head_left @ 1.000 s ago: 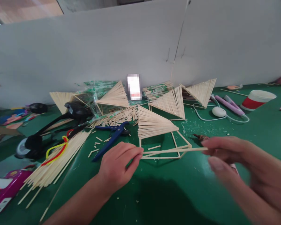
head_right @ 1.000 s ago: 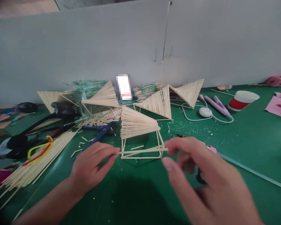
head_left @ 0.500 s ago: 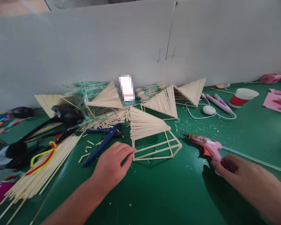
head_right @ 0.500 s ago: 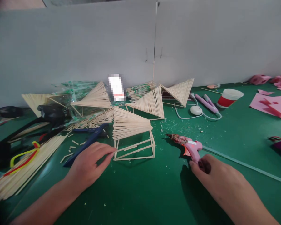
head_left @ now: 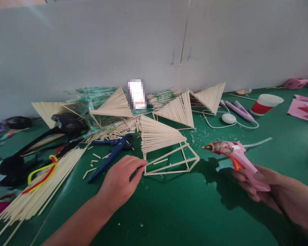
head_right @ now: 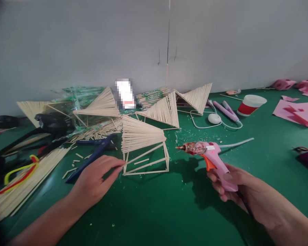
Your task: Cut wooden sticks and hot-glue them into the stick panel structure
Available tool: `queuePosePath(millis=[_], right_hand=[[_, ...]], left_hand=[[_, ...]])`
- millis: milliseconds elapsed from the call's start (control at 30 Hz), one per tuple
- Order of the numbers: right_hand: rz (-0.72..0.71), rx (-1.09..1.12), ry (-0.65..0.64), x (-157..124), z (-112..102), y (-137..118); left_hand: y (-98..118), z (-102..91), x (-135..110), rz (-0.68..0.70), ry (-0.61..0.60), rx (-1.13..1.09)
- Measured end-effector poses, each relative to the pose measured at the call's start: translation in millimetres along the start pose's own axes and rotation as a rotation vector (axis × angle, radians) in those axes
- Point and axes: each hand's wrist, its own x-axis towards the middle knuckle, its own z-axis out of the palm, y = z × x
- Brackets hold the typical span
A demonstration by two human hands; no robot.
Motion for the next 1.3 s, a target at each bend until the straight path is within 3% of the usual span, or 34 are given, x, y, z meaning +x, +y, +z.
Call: queuePosePath(millis=[100,133,267,333,500,733,833,967,1300], right_hand=[[0.344,0.321,-0.119,7,12,-1],[0.393,0.376,-0.188,13,12,-1],[0.405,0.381,-0.47,43,1,0],[0.396,0.314,-0.515,52,-4,1],[0.292,0.213,-0.525,52,-13,8],[0.159,0.093,-0.443,49,-18,17],[0.235,0.078,-0.398,41,-21,14],[0.433,0.171,-0.199,21,-20,11],[0.47,0.232,-0.198,10,-11,-2]], left_hand=[[0,0.1,0,-0.057,0.042,-0.054],[1,0.5,1,-0.078,0.057,-0.078],[1,3.5,2,-0.162,0.09,-0.173],[1,5.6,3,-0.179,0.094,-0.207],[1,8.8,5,-0.179,0.057,-0.203],[1,10.1,9,-0.051,0.061,-0.131],[1,10.1,8,-0.011,0.04,-0.104],[-2,10.5,7,0.023,0.016,-0.071],[-9,14.9,2,0.056,-0.009,-0.049]])
